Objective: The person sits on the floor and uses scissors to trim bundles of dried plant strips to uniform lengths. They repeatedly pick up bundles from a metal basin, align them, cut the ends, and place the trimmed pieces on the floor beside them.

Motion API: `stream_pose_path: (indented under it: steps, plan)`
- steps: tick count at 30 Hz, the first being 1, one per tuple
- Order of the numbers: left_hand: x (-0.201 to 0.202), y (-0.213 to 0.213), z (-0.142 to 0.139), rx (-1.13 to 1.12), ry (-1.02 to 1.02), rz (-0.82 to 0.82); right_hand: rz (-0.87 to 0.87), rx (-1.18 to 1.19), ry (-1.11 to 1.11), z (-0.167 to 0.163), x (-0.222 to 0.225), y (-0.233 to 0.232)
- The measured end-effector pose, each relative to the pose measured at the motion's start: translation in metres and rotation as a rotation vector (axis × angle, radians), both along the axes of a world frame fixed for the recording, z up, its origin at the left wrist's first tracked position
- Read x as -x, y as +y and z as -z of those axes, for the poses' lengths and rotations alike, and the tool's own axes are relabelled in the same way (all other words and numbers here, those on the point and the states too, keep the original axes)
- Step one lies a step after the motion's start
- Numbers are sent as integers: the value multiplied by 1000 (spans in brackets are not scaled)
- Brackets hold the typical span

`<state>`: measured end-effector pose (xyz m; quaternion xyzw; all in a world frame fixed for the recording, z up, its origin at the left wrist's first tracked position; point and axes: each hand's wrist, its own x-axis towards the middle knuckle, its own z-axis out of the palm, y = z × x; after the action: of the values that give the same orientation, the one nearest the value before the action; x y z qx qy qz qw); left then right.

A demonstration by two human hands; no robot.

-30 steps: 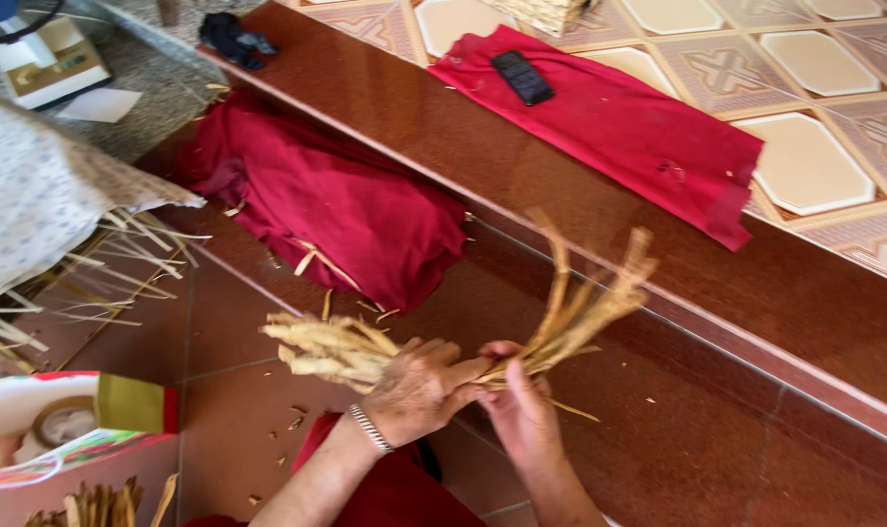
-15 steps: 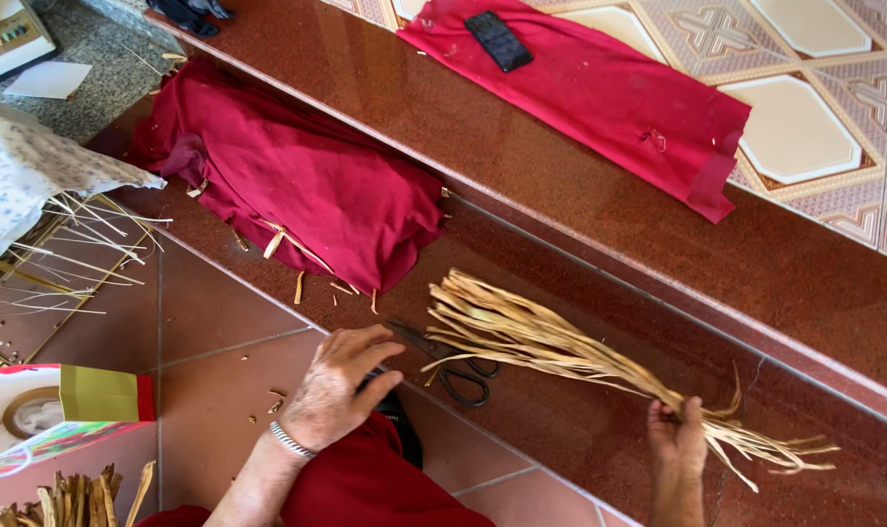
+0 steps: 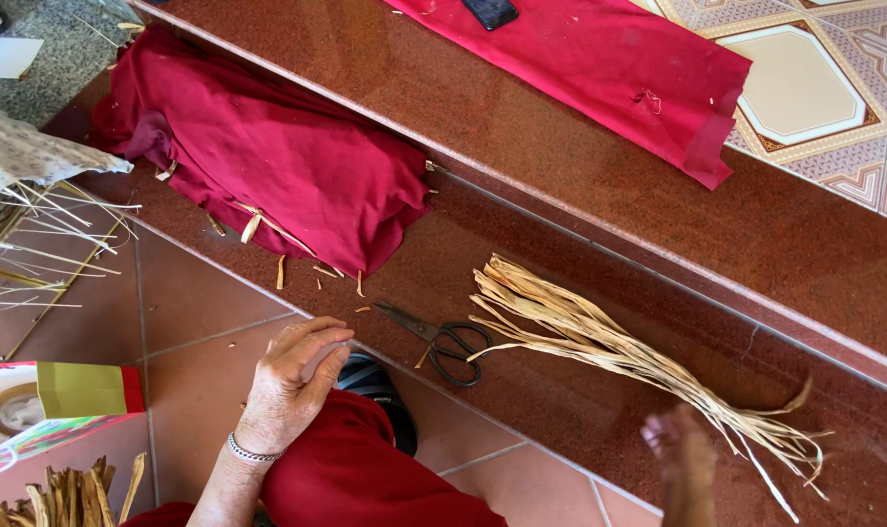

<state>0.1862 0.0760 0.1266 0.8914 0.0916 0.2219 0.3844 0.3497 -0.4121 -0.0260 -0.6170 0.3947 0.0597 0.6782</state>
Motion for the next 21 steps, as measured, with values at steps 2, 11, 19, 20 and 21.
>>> stream_pose_path:
  steps: [2, 11, 19, 20, 21]
  plan:
    - [0, 0, 0, 27, 10, -9, -137, 94, 103, 10, 14, 29]
    - [10, -2, -3, 39, -58, -65, -1053, 778, -187, 17, -51, 148]
    - [92, 23, 22, 314, -48, -395, -1005, 958, -475, -6, -78, 161]
    - [108, 28, 27, 386, -67, -453, -1011, 1025, -429, -7, -74, 160]
    - [124, 33, 32, 457, -90, -520, -990, 851, -367, -6, -70, 161]
